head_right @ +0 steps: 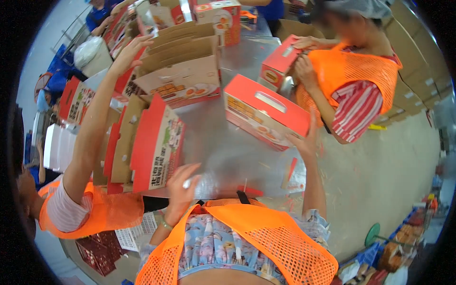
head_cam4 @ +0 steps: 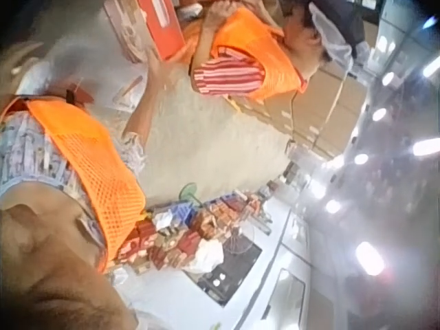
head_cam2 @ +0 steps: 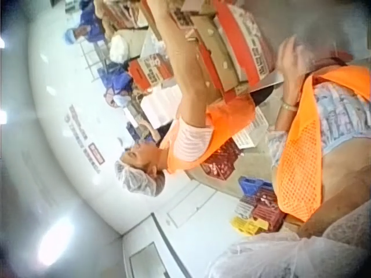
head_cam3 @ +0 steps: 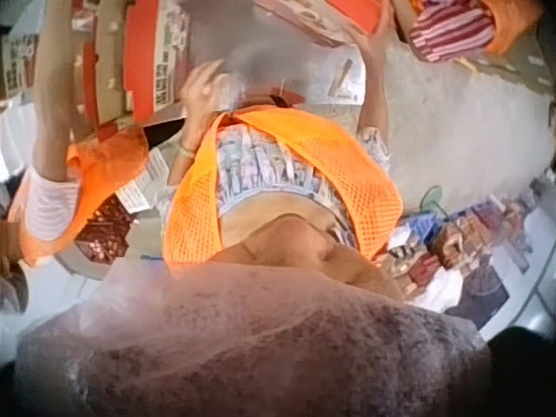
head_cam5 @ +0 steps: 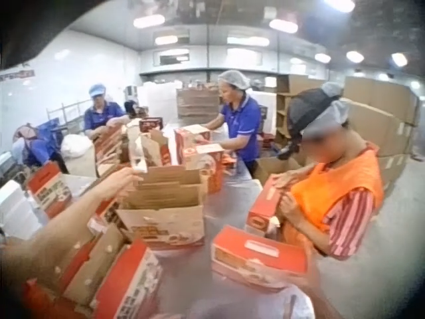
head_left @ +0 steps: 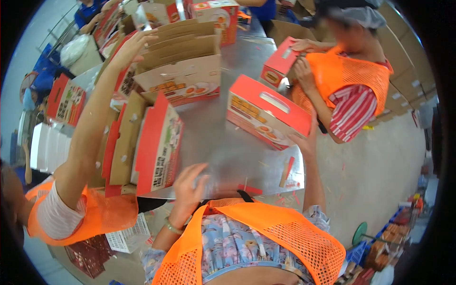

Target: Assembling and folding cardboard gift boxes and placing white foam inserts into them in a production facility.

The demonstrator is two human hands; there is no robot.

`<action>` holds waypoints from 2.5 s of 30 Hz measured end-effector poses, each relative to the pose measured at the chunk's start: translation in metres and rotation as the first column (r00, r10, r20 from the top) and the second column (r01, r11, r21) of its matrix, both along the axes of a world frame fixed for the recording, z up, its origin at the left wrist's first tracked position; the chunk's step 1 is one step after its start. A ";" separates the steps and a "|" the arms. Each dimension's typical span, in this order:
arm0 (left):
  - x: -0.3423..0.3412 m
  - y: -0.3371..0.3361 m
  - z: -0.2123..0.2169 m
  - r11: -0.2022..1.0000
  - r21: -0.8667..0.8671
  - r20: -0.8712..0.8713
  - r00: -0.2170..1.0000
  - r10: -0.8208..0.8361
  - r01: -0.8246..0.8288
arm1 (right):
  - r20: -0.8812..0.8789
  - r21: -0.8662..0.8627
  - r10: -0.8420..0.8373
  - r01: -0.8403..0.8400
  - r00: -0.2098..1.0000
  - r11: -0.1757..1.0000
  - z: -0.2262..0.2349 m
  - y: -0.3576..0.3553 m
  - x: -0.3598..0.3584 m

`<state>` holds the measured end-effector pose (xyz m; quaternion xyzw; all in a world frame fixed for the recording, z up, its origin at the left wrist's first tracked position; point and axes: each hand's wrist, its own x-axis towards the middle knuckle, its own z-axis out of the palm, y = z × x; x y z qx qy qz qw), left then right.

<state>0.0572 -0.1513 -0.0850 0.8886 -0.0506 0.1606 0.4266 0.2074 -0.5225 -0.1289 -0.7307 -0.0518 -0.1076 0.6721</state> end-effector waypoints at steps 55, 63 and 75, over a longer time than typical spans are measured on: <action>0.075 0.095 -0.020 0.708 -0.667 0.206 0.855 0.476 -0.234 | 0.071 -0.327 -0.080 0.099 0.994 0.940 0.008 0.129 -0.153; 0.036 0.108 -0.027 0.875 -0.465 0.028 0.990 -0.139 0.136 | 0.348 -0.210 -0.314 0.400 0.883 0.892 0.007 0.165 -0.168; 0.038 0.104 0.014 0.992 -0.041 -0.258 0.961 0.103 -0.117 | 0.016 -0.467 0.354 -0.306 0.935 0.830 0.025 0.097 -0.120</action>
